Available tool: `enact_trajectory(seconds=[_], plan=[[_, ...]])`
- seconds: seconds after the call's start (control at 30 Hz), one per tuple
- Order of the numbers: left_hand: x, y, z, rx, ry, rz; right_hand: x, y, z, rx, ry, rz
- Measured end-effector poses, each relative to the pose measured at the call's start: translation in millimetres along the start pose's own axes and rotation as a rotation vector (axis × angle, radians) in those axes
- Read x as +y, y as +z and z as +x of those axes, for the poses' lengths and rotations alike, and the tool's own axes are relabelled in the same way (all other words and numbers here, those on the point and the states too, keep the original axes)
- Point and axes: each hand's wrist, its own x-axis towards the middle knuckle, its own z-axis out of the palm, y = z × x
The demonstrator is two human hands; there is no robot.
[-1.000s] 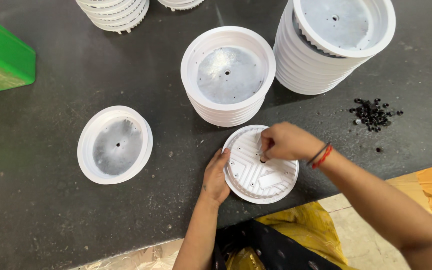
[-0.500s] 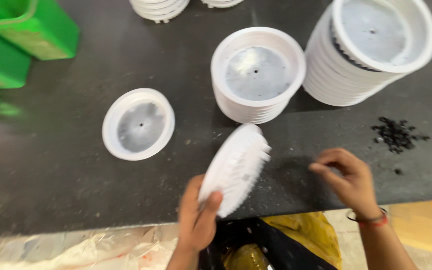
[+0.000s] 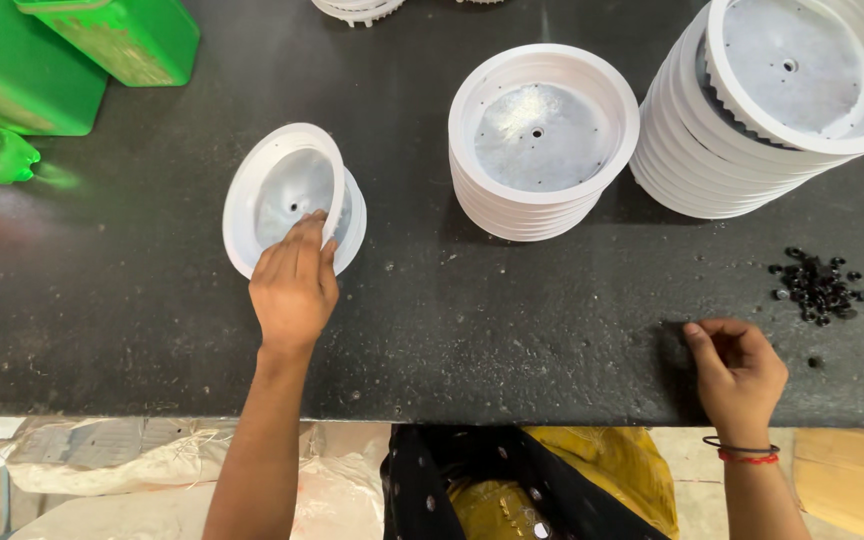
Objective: The person repeatedly picks up white plastic circular parts from a stack, inserts small black fasteners into the center holes, and places the assembled parts onto a growing stack. The process is continuous and repetitive throughout the clip.
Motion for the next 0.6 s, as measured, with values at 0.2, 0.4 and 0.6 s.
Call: enact_trajectory(seconds=[0.2, 0.4, 0.6], plan=[[-13, 10, -18, -0.032, -0.011, 0.039, -8, 1, 1, -0.009, -0.032, 0.029], [-13, 12, -22, -0.063, -0.013, 0.063, -12, 3, 1, -0.010, -0.046, 0.040], [-12, 10, -26, -0.138, -0.023, 0.050, -14, 2, 2, -0.012, 0.000, -0.002]])
